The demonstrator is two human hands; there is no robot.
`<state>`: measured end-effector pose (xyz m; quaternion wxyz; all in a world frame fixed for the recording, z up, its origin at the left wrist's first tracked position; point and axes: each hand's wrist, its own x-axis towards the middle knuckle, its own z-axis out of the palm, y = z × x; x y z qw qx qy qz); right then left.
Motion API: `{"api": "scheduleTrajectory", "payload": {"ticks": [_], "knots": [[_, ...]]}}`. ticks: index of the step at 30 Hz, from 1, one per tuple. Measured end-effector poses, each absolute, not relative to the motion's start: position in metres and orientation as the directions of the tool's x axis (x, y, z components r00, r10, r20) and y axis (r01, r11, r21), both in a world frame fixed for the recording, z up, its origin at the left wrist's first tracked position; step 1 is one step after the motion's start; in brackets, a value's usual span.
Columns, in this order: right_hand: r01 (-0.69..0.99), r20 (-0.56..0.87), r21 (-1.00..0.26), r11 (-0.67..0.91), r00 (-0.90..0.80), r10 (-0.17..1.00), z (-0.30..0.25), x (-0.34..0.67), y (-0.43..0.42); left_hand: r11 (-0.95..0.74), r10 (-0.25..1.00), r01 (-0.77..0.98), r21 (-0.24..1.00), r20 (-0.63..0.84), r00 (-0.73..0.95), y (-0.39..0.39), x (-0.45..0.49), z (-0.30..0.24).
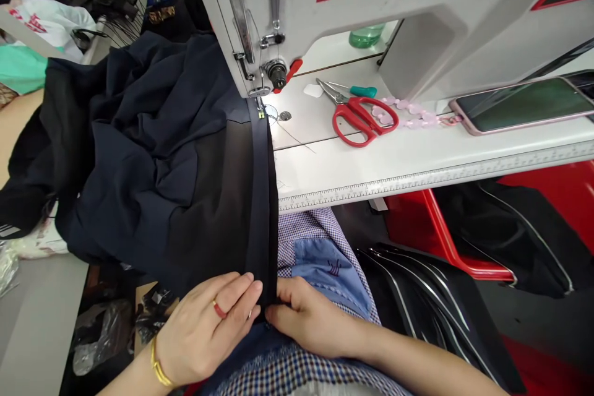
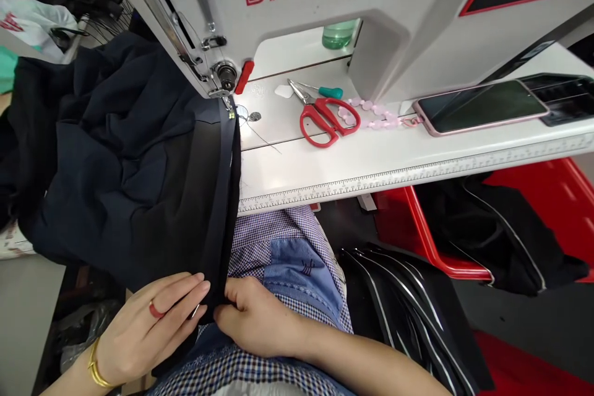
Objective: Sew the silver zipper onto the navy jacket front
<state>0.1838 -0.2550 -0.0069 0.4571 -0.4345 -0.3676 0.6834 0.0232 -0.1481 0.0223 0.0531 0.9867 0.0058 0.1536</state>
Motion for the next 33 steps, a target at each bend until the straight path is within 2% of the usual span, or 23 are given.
{"api": "scheduleTrajectory", "payload": {"ticks": [9,12,14,16,18,19,21,23,25,27,30,33], "knots": [[-0.372,-0.337,-0.812,-0.45,-0.33,0.882,-0.006,0.187,-0.255,-0.992,-0.061,-0.08,0.1,0.177,0.982,-0.144,0.025,0.027],[-0.367,-0.359,-0.806,-0.464,-0.32,0.877,0.0,0.187,-0.254,-0.995,-0.062,-0.076,0.057,0.217,0.974,-0.142,0.023,0.023],[-0.294,-0.354,-0.848,-0.442,-0.306,0.884,0.005,0.188,-0.255,-0.996,-0.056,-0.073,0.054,0.274,0.96,-0.142,0.021,0.019],[-0.125,-0.276,-0.941,-0.314,-0.252,0.928,0.009,0.19,-0.257,-0.995,-0.051,-0.075,0.063,0.315,0.948,-0.143,0.019,0.015],[0.165,-0.07,-0.985,-0.057,-0.076,0.995,0.009,0.194,-0.259,-0.995,-0.046,-0.072,0.065,0.339,0.94,-0.143,0.019,0.013],[0.331,0.079,-0.942,0.064,0.031,0.996,0.007,0.196,-0.261,-0.996,-0.042,-0.069,0.065,0.346,0.937,-0.143,0.02,0.013],[0.607,0.336,-0.775,0.177,0.158,0.929,0.001,0.2,-0.261,-0.996,-0.033,-0.062,0.07,0.356,0.934,-0.143,0.023,0.014],[0.756,0.453,-0.618,0.217,0.116,0.884,-0.007,0.203,-0.26,-0.995,-0.026,-0.06,0.078,0.375,0.927,-0.144,0.028,0.016],[0.814,0.486,-0.506,0.284,-0.002,0.874,-0.014,0.204,-0.258,-0.996,-0.003,-0.039,0.079,0.41,0.912,-0.147,0.032,0.017],[0.829,0.511,-0.451,0.331,-0.065,0.857,-0.019,0.205,-0.257,-0.997,0.035,-0.001,0.079,0.447,0.894,-0.152,0.036,0.015],[0.838,0.547,-0.425,0.343,-0.065,0.835,-0.023,0.205,-0.258,-0.994,0.086,0.042,0.103,0.478,0.874,-0.158,0.038,0.012],[0.825,0.551,-0.417,0.38,-0.103,0.828,-0.026,0.207,-0.258,-0.988,0.053,-0.013,0.155,0.416,0.908,-0.155,0.04,0.015]]}}
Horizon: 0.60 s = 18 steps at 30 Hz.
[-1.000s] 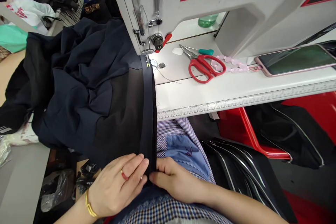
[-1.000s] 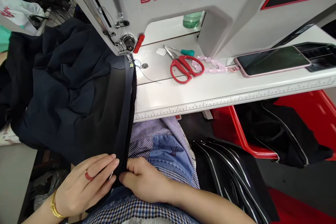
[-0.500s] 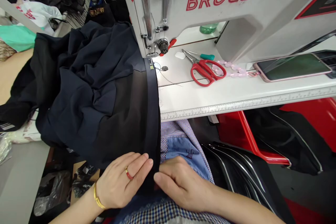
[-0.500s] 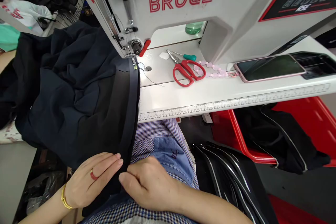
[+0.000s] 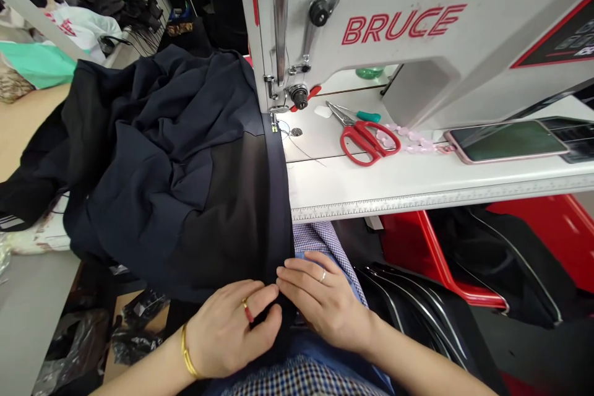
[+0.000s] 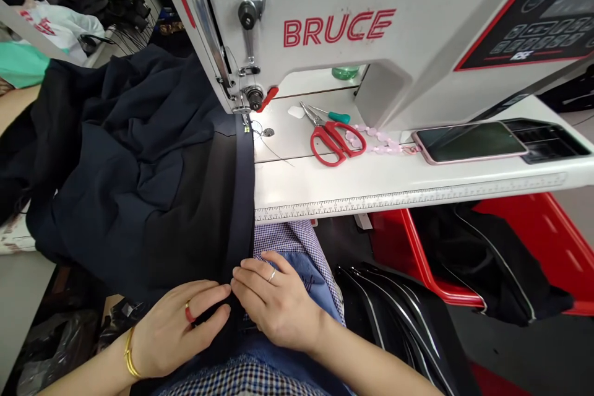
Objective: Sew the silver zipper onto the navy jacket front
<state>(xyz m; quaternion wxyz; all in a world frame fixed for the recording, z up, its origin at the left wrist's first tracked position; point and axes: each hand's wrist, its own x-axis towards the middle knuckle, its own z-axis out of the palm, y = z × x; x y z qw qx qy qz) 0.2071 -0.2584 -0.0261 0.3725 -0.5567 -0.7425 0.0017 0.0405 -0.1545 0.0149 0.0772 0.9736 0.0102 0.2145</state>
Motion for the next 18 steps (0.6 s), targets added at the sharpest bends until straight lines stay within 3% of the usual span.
{"api": "scheduleTrajectory", "payload": {"ticks": [4,11,18], "knots": [[0.794,0.524,-0.458,0.399,-0.121,0.843,-0.028,0.21,-0.256,-0.969,-0.043,-0.115,0.22,0.307,0.951,-0.121,0.06,0.024],[0.756,0.5,-0.549,0.356,-0.044,0.865,-0.024,0.211,-0.25,-0.983,0.159,0.177,-0.048,0.255,0.954,-0.019,0.136,0.001],[0.694,0.481,-0.605,0.391,-0.073,0.874,-0.009,0.219,-0.247,-0.968,0.25,0.248,0.04,0.266,0.931,0.021,0.158,-0.016]]}}
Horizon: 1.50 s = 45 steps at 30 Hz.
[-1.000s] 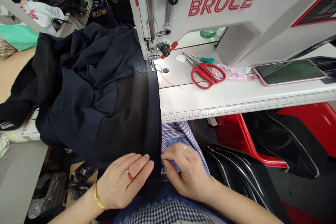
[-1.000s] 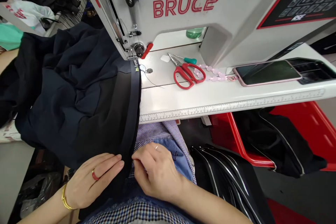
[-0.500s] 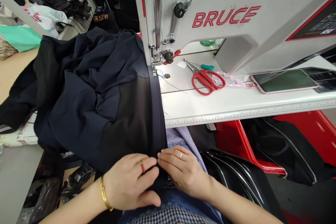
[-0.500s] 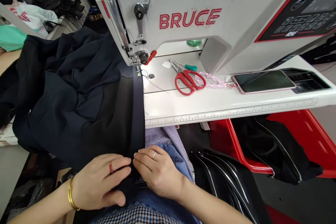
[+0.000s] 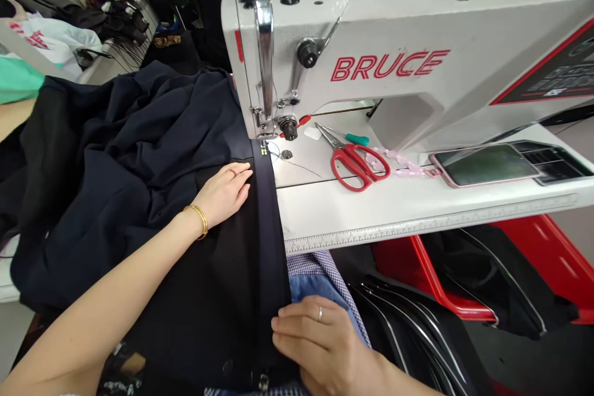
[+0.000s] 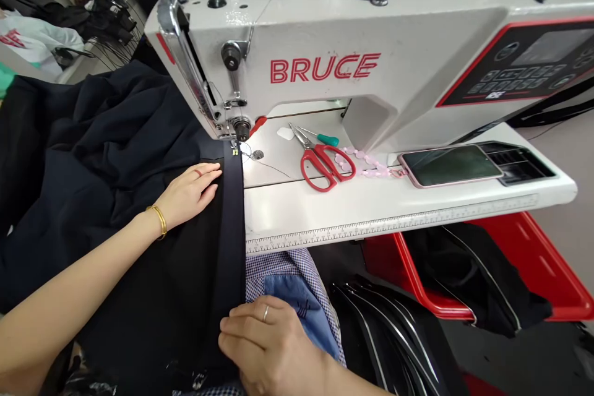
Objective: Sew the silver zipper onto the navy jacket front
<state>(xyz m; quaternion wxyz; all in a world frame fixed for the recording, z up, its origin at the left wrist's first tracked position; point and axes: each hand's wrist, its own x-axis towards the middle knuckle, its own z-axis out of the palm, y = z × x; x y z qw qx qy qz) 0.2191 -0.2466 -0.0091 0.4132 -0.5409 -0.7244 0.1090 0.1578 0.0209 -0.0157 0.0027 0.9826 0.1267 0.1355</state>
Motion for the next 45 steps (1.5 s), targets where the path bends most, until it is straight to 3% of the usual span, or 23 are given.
{"api": "scheduleTrajectory", "payload": {"ticks": [6,13,18,28,35,38,45], "knots": [[0.717,0.416,-0.603,0.349,-0.09,0.905,-0.024,0.217,-0.24,-0.964,0.262,0.238,0.12,0.249,0.933,0.029,0.159,-0.014],[0.72,0.444,-0.596,0.355,-0.072,0.893,-0.034,0.22,-0.238,-0.988,0.154,0.156,0.0,0.122,0.98,0.036,0.172,-0.005],[0.743,0.499,-0.566,0.358,-0.037,0.866,-0.038,0.222,-0.236,-0.987,0.158,0.16,-0.001,0.139,0.978,0.041,0.175,-0.009],[0.72,0.462,-0.595,0.358,-0.059,0.885,-0.035,0.24,-0.218,-0.988,0.152,0.147,0.043,0.151,0.977,0.07,0.195,-0.012],[0.761,0.469,-0.556,0.334,-0.044,0.882,-0.035,0.244,-0.213,-0.986,0.155,0.158,-0.053,0.051,0.987,0.07,0.207,0.005],[0.777,0.459,-0.54,0.324,-0.051,0.887,-0.038,0.243,-0.217,-0.979,0.18,0.185,-0.084,0.065,0.982,0.027,0.191,0.013],[0.778,0.514,-0.52,0.351,-0.043,0.857,-0.026,0.247,-0.22,-0.926,0.377,0.376,0.044,0.191,0.906,-0.017,0.146,-0.02]]}}
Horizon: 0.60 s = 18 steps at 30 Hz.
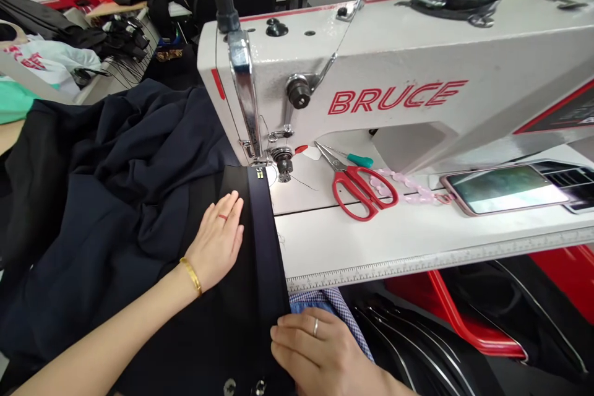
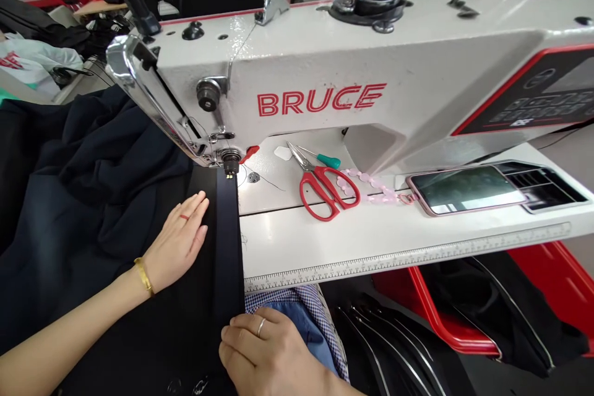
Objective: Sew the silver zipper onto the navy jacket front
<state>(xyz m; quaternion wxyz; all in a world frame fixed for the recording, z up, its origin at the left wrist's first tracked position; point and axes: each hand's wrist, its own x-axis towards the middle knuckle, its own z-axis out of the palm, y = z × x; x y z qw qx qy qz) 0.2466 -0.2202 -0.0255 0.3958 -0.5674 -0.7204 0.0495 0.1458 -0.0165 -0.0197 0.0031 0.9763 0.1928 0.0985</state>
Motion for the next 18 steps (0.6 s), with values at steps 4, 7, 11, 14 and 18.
{"api": "scheduleTrajectory", "payload": {"ticks": [4,7,11,14,18], "knots": [[0.77,0.503,-0.533,0.35,-0.043,0.863,-0.027,0.247,-0.22,-0.913,0.407,0.406,0.045,0.179,0.896,-0.004,0.145,-0.026],[0.762,0.473,-0.558,0.329,-0.034,0.881,-0.03,0.246,-0.22,-0.917,0.397,0.399,0.023,0.174,0.901,-0.003,0.146,-0.023],[0.744,0.493,-0.563,0.36,-0.047,0.869,-0.026,0.248,-0.22,-0.919,0.387,0.394,-0.004,0.177,0.905,-0.004,0.146,-0.021],[0.742,0.495,-0.564,0.361,-0.046,0.868,-0.026,0.25,-0.221,-0.923,0.373,0.384,-0.028,0.179,0.91,-0.004,0.146,-0.022],[0.745,0.475,-0.574,0.339,-0.034,0.879,-0.031,0.249,-0.221,-0.918,0.376,0.391,-0.065,0.174,0.91,-0.005,0.148,-0.02]]}}
